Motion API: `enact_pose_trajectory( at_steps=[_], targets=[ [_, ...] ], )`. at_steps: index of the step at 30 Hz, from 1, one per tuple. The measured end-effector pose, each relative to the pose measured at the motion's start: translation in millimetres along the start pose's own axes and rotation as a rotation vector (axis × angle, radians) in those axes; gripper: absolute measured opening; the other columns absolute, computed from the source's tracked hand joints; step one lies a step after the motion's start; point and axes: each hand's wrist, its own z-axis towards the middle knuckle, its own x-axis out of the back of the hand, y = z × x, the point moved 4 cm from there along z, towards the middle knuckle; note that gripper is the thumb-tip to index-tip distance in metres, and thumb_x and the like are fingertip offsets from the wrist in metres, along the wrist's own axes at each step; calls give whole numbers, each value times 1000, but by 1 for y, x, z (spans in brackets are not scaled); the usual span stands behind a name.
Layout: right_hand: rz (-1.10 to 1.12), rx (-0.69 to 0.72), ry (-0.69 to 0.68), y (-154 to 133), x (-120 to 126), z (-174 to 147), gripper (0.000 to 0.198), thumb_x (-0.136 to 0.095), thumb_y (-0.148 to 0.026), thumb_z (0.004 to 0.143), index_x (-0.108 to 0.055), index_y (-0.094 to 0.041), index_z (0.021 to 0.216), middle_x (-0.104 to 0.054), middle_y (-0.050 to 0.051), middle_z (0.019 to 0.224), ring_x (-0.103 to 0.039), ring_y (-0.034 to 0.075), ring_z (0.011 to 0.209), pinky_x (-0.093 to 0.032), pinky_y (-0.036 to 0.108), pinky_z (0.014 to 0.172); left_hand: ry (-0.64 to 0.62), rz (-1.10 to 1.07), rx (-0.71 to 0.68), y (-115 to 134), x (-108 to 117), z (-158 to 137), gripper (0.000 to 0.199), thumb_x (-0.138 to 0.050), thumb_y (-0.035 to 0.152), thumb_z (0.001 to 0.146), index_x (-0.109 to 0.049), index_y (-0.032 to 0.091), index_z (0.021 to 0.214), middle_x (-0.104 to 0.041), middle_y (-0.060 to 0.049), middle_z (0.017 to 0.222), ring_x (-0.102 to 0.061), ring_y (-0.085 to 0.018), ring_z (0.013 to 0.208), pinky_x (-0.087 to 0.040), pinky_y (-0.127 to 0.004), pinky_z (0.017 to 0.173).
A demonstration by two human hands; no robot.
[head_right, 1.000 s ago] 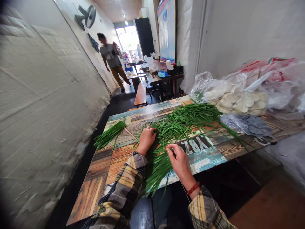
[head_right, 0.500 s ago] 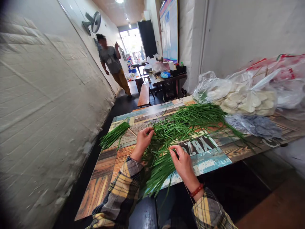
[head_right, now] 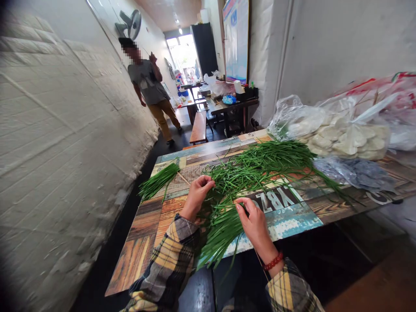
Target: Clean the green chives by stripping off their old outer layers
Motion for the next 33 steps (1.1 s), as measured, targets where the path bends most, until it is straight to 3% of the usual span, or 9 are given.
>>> enact_pose_trajectory(
  at_steps=[5,16,19,23,27,29,33],
  targets=[
    [13,-17,-6,-2,1,1,23,-48,-40,87,-60,-22,96,-71,7,96,-66,24,90,-49,38,81,-35,-137,112,2,-4,-6,20,-66,27,70,-60,12,83,-68,-4,64,-59,-11,60,-42,-22,62],
    [-6,-13,3,1,2,-1,27,-49,-43,87,-60,-21,98,-71,8,96,-66,23,89,-50,37,80,-32,-281,112,-4,-2,-5,42,-73,21,64,-54,13,100,-70,-4,77,-58,-8,56,-42,-20,57],
    [-48,-12,16,1,3,-2,27,-49,-43,87,-61,-21,97,-71,8,93,-66,24,85,-50,37,77,-40,-293,130,-8,-1,-5,40,-70,23,67,-54,13,101,-68,-5,82,-58,-8,56,-39,-20,53],
    [-57,-5,0,3,4,-3,27,-49,-42,88,-60,-21,100,-70,9,96,-65,24,86,-50,38,77,55,-183,109,-10,9,-1,30,-64,25,73,-57,14,99,-66,-4,84,-59,-10,60,-38,-20,52],
    [-40,1,2,3,4,-3,28,-48,-42,88,-61,-21,100,-70,9,97,-65,24,87,-50,37,78,194,72,-37,-3,19,2,14,-60,23,75,-63,14,85,-63,-1,74,-54,-10,64,-40,-20,59],
    [-69,-2,7,2,5,-3,28,-48,-43,88,-61,-20,99,-70,9,93,-65,24,85,-50,37,77,92,215,-127,2,12,1,9,-58,21,76,-64,14,76,-61,-1,70,-53,-11,66,-40,-21,61],
    [-78,-14,15,-3,5,-2,28,-48,-42,87,-61,-20,98,-71,9,93,-66,24,86,-50,37,78,-317,526,-264,9,-17,-14,7,-59,15,74,-64,16,71,-59,-2,71,-52,-12,66,-39,-23,63]
  ],
)
